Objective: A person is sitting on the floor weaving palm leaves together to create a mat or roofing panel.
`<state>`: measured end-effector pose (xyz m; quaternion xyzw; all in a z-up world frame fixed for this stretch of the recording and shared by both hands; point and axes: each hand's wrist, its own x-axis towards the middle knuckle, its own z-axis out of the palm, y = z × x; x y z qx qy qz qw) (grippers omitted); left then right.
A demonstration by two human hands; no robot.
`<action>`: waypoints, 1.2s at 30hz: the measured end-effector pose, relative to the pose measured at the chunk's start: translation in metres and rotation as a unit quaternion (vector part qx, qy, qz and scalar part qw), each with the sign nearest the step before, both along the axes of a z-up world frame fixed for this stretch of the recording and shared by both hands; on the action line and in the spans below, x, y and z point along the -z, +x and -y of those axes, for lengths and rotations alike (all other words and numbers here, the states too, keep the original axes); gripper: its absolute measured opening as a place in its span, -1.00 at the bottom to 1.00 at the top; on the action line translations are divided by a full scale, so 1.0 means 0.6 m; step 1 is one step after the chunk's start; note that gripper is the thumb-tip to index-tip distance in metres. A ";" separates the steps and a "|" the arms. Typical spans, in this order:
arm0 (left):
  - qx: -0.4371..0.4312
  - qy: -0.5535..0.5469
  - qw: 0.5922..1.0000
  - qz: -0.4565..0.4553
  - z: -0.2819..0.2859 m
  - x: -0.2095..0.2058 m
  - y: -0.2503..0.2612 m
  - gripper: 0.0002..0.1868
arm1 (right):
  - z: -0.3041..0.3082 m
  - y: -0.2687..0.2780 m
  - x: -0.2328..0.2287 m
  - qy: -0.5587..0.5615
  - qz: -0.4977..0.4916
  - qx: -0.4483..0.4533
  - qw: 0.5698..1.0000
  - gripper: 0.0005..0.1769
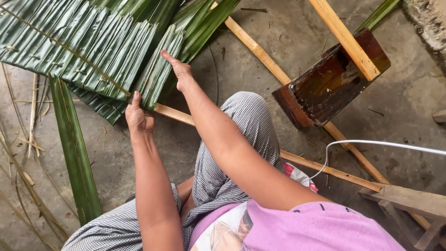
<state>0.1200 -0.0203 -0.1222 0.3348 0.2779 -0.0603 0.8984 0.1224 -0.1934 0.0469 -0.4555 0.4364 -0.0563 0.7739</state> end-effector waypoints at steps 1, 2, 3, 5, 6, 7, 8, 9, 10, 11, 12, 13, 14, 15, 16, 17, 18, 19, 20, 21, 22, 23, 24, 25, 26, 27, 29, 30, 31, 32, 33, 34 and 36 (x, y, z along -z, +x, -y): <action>-0.001 -0.004 1.000 -0.002 0.002 -0.005 -0.003 -0.77 | -0.006 -0.001 -0.011 -0.032 -0.010 -0.012 0.999 0.44; 0.000 -0.005 1.000 -0.001 0.003 -0.013 -0.005 -0.77 | -0.009 0.006 -0.014 -0.032 -0.009 -0.010 0.999 0.44; 0.011 -0.005 1.000 -0.002 0.004 -0.022 -0.007 -0.78 | -0.012 0.013 -0.017 -0.047 0.017 0.017 0.999 0.36; 0.021 -0.003 1.000 -0.004 0.004 -0.027 -0.010 -0.78 | -0.009 0.020 -0.003 -0.060 0.040 0.043 0.996 0.28; 0.019 -0.005 1.000 -0.003 0.003 -0.024 -0.011 -0.77 | -0.005 0.020 0.014 -0.070 0.034 0.041 0.996 0.25; 0.017 -0.008 1.000 -0.002 0.002 -0.021 -0.012 -0.76 | 0.000 0.019 0.032 -0.080 0.027 0.040 0.996 0.23; 0.018 -0.006 1.000 -0.002 0.005 -0.031 -0.019 -0.76 | -0.005 0.016 0.032 -0.078 0.027 0.040 0.996 0.23; 0.017 0.003 1.000 -0.003 0.007 -0.042 -0.025 -0.76 | -0.010 0.013 0.033 -0.087 0.009 0.025 0.996 0.21; 0.015 0.010 1.000 -0.002 0.013 -0.054 -0.029 -0.75 | -0.012 0.013 0.031 -0.097 -0.008 0.010 0.995 0.19; 0.015 0.009 1.000 -0.001 0.016 -0.058 -0.026 -0.75 | -0.008 0.022 0.048 -0.097 -0.006 0.010 0.995 0.19; 0.014 0.014 1.000 0.002 0.017 -0.060 -0.028 -0.75 | -0.006 0.027 0.068 -0.107 -0.007 0.011 0.994 0.18; 0.013 0.019 1.000 0.006 0.018 -0.061 -0.030 -0.75 | -0.004 0.032 0.089 -0.117 -0.009 0.011 0.993 0.17; 0.013 0.019 1.000 0.005 0.018 -0.057 -0.030 -0.75 | 0.000 0.033 0.100 -0.117 -0.010 0.011 0.993 0.17; 0.013 0.016 1.000 0.005 0.018 -0.054 -0.031 -0.76 | 0.004 0.033 0.111 -0.117 -0.009 0.011 0.993 0.15; 0.013 0.012 1.000 0.005 0.018 -0.051 -0.031 -0.76 | 0.008 0.034 0.121 -0.119 -0.007 0.009 0.993 0.12; 0.012 0.012 1.000 0.005 0.018 -0.055 -0.035 -0.76 | 0.010 0.035 0.127 -0.119 -0.008 0.009 0.993 0.12; 0.018 0.004 1.000 0.005 0.018 -0.061 -0.037 -0.77 | 0.013 0.037 0.132 -0.123 -0.010 -0.002 0.992 0.14; 0.024 -0.003 1.000 0.004 0.017 -0.067 -0.039 -0.77 | 0.016 0.039 0.137 -0.126 -0.012 -0.012 0.992 0.16; 0.024 -0.002 1.000 0.005 0.024 -0.109 -0.052 -0.77 | 0.011 0.035 0.121 -0.126 -0.011 -0.012 0.992 0.16; 0.031 -0.014 0.999 0.000 0.031 -0.151 -0.066 -0.77 | 0.006 0.031 0.104 -0.129 -0.002 -0.014 0.992 0.11; 0.039 -0.026 0.999 -0.005 0.039 -0.193 -0.080 -0.77 | 0.002 0.026 0.088 -0.132 0.007 -0.015 0.991 0.06; 0.039 -0.026 0.999 -0.005 0.034 -0.187 -0.074 -0.77 | 0.004 0.033 0.096 -0.132 0.007 -0.015 0.991 0.06; 0.062 -0.032 0.998 -0.009 0.031 -0.181 -0.069 -0.75 | 0.007 0.039 0.104 -0.139 0.007 -0.014 0.990 0.01; 0.084 -0.037 0.996 -0.012 0.027 -0.174 -0.063 -0.72 | 0.010 0.045 0.113 -0.146 0.007 -0.013 0.989 -0.05; 0.083 -0.037 0.996 -0.013 0.026 -0.163 -0.059 -0.72 | 0.009 0.046 0.115 -0.146 0.006 -0.014 0.989 -0.05; 0.085 -0.038 0.996 -0.013 0.024 -0.152 -0.055 -0.74 | 0.009 0.047 0.118 -0.138 0.006 -0.011 0.990 -0.06; 0.084 -0.039 0.996 -0.013 0.021 -0.128 -0.048 -0.75 | 0.008 0.051 0.121 -0.131 0.007 -0.010 0.991 -0.07; 0.076 -0.033 0.997 -0.010 0.021 -0.116 -0.046 -0.75 | 0.010 0.053 0.123 -0.132 0.001 -0.018 0.991 -0.05; 0.068 -0.027 0.997 -0.007 0.021 -0.104 -0.043 -0.75 | 0.012 0.056 0.126 -0.133 -0.005 -0.025 0.991 -0.04; 0.068 -0.027 0.997 -0.009 0.022 -0.096 -0.042 -0.75 | 0.010 0.046 0.106 -0.133 -0.007 -0.025 0.991 -0.04; 0.056 -0.025 0.998 -0.007 0.023 -0.088 -0.042 -0.75 | 0.008 0.037 0.086 -0.103 0.004 -0.031 0.994 0.05; 0.042 -0.023 0.999 -0.004 0.024 -0.081 -0.039 -0.75 | 0.005 0.030 0.065 -0.074 0.016 -0.037 0.996 0.15; 0.064 -0.035 0.997 0.013 0.022 -0.126 -0.053 -0.72 | 0.021 0.036 0.103 -0.057 0.029 -0.055 0.996 -0.07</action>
